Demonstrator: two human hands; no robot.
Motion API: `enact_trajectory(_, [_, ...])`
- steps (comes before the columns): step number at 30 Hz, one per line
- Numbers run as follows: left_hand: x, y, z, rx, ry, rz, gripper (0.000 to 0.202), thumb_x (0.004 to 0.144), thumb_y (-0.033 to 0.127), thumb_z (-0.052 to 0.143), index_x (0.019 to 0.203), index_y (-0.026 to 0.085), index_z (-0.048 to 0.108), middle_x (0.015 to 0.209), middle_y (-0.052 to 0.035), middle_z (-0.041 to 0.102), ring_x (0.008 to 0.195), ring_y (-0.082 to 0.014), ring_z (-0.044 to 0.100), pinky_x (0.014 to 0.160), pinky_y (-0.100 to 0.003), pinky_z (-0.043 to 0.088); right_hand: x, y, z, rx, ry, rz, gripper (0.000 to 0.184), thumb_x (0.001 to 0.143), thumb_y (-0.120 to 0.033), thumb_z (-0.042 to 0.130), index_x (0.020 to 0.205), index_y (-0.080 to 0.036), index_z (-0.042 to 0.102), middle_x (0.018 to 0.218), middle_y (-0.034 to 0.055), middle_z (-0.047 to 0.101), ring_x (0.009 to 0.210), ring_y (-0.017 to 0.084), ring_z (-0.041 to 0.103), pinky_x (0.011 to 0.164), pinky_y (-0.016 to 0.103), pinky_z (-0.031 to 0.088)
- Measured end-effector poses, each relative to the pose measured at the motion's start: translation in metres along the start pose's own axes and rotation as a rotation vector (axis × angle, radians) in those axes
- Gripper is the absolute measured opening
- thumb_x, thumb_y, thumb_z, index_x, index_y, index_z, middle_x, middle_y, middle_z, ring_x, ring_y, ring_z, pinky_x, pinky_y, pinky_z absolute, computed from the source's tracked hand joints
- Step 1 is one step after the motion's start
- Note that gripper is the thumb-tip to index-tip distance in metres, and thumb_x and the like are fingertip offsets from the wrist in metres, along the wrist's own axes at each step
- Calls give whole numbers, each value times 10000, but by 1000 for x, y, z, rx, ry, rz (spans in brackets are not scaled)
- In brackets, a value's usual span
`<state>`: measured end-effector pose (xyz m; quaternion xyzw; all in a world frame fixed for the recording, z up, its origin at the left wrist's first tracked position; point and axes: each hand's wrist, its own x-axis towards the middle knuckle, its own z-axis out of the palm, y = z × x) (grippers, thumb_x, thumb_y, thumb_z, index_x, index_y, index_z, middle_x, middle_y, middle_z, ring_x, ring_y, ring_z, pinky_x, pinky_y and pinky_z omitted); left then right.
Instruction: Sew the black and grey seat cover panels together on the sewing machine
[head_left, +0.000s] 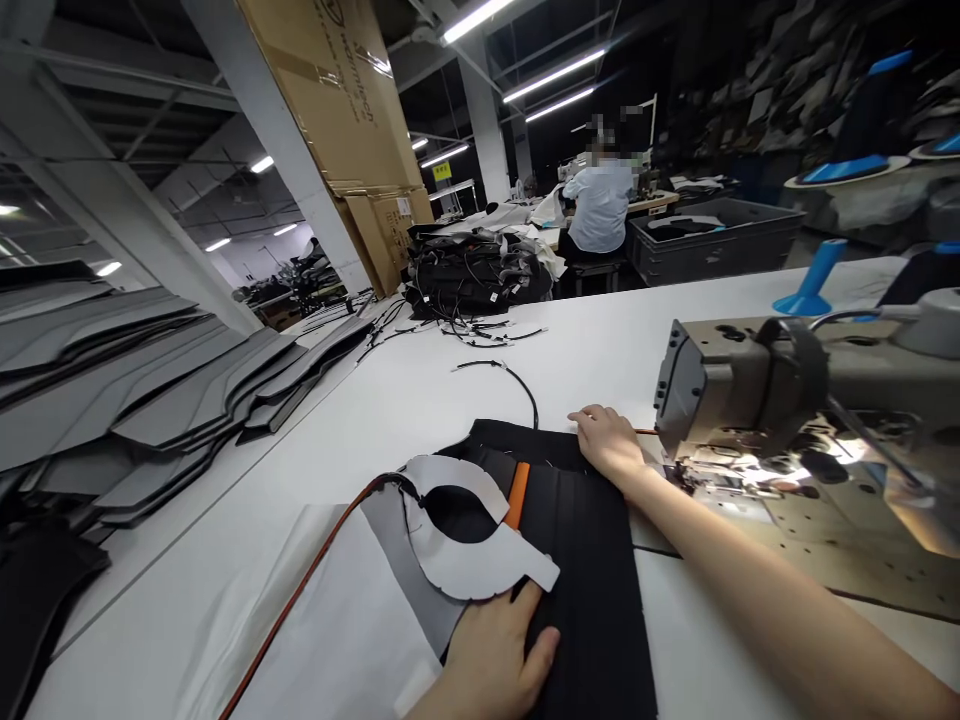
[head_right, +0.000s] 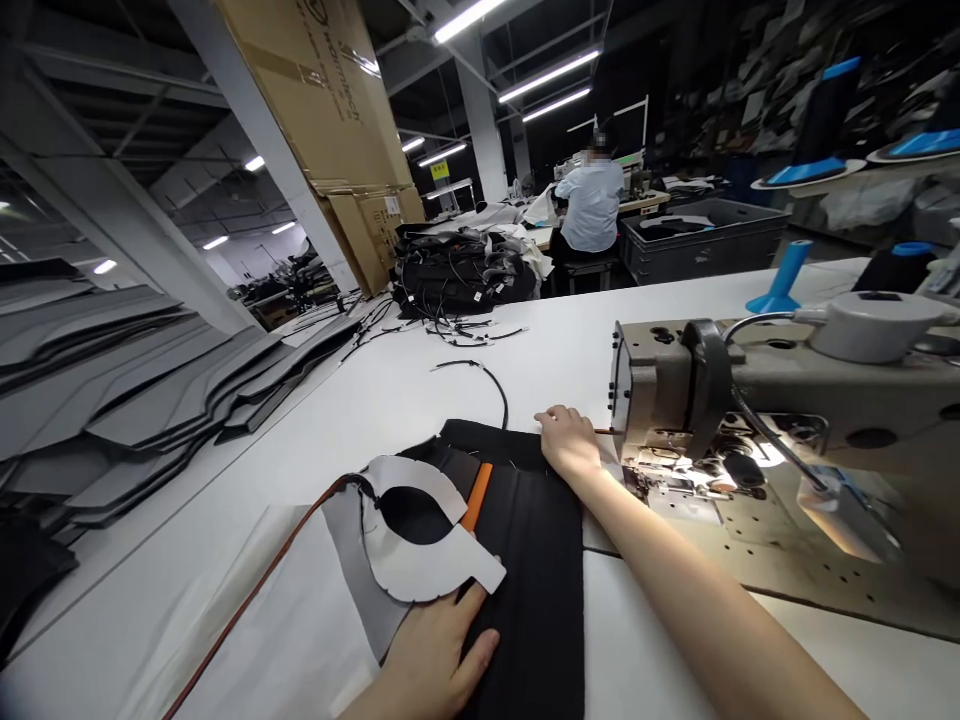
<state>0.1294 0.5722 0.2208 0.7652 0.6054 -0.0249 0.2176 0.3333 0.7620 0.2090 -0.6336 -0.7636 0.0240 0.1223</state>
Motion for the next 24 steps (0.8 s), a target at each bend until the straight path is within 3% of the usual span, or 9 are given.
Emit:
enact_trajectory(2, [2,2,0,13,-12,-3,596,877,470,393,1442,332,259,1417,-46,402,1286,-290,379,1060,-430,331,-12,-17,0,30,-18,-33,379,969,-353,328,1252,-181,513,1251,124,531,1133,252,488,921,411,372])
enact_trajectory(4, [4,4,2,35,-13,15,611,878,457,403,1451,324,238,1448,-48,358,1302,-302,354,1079,-449,299,-22,-37,4,55,-76,-82,507,944,-478,322,1258,-137,526,1249,177,542,1154,295,482,922,408,359])
enact_trajectory(6, [5,8,3,56,-16,73,635,877,454,417,1460,325,199,1492,-43,275,1324,-315,315,1091,-476,267,-28,-56,12,78,-126,-124,740,864,-643,370,1323,-70,463,1339,236,454,1255,357,381,980,439,304])
enact_trajectory(8, [4,11,4,74,-24,134,667,874,458,431,1468,323,159,1524,-37,179,1344,-322,274,1091,-489,260,-27,-69,20,111,-153,-156,840,836,-706,341,1384,-70,385,1413,236,361,1324,365,277,1035,459,228])
enact_trajectory(14, [9,17,2,138,6,122,681,869,457,452,1468,294,172,1534,-41,105,1361,-289,253,1091,-464,279,-31,-72,21,231,-136,-283,687,918,-579,284,1429,-120,311,1466,196,288,1369,326,184,1085,491,120])
enact_trajectory(17, [14,8,3,179,68,144,631,880,401,435,1460,279,219,1527,-28,146,1375,-255,231,1103,-425,273,-73,-46,12,262,-126,-365,585,923,-501,360,1412,-181,359,1480,167,270,1378,316,157,1096,491,104])
enact_trajectory(21, [17,-3,6,229,202,265,517,904,346,346,1414,265,351,1475,1,312,1338,-221,322,1076,-379,342,-186,29,-4,348,-91,-507,522,870,-477,487,1346,-265,456,1476,116,306,1352,272,261,1096,426,194])
enact_trajectory(23, [35,5,7,253,338,302,428,894,339,375,1309,371,473,1372,88,465,1244,-214,450,1005,-369,425,-251,77,-9,429,17,-608,388,873,-413,486,1222,-272,578,1405,70,434,1279,208,397,1073,349,266])
enact_trajectory(24, [51,18,9,270,431,245,356,889,367,423,1219,465,515,1311,171,503,1189,-206,495,962,-368,455,-284,104,-10,447,98,-568,318,873,-376,478,1137,-285,632,1333,32,517,1215,168,468,1043,301,313])
